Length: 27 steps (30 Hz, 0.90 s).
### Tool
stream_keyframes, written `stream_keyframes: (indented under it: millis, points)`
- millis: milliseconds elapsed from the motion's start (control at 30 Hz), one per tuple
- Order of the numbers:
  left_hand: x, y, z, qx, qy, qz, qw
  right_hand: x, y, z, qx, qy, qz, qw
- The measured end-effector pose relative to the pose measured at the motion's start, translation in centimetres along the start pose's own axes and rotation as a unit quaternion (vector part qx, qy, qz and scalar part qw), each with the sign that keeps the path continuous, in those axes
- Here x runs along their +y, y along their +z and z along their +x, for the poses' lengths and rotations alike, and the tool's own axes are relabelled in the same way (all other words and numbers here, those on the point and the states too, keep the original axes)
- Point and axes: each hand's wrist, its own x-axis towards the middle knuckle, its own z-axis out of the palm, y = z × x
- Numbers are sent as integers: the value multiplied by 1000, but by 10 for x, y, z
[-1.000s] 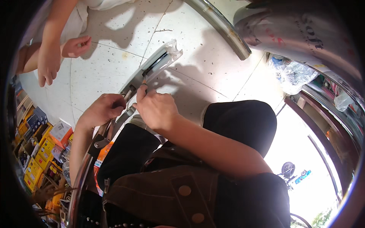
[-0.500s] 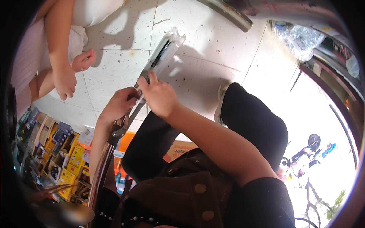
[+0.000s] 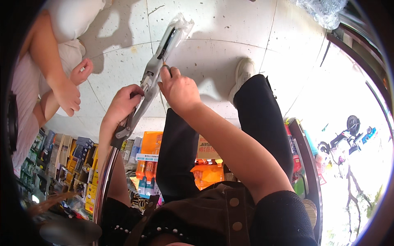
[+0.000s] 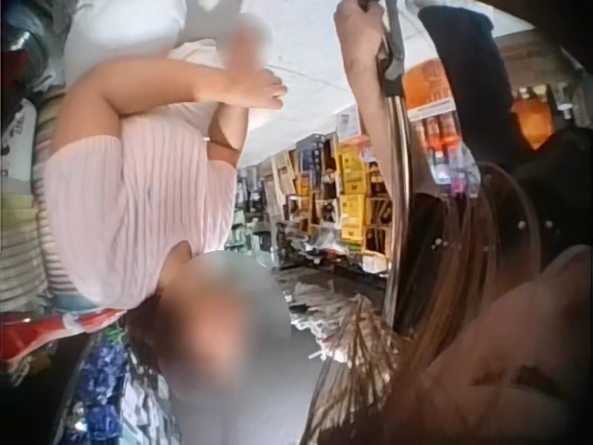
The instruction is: The person kneels on the floor and uses a screwdriver to tighten screws on a mop head, securing it to the handle. Another person assists by holding the mop steady.
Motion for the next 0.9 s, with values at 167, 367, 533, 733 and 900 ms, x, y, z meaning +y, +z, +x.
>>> stream_keyframes:
  millis: [167, 367, 533, 733, 900]
  points:
    - [7, 1, 6, -5, 17, 49, 999, -7, -2, -1, -14, 98, 35, 994]
    - [6, 6, 3, 7, 9, 41, 999, -27, -19, 6, -125, 137, 21, 982]
    - [6, 8, 4, -2, -14, 14, 1000, -8, -4, -1, 20, 22, -15, 999]
    - [4, 12, 6, 14, 8, 43, 999, -20, 2, 14, -55, -33, -110, 992]
    - [-3, 16, 9, 27, 25, 50, 998, -23, 12, 8, -8, -66, -151, 986]
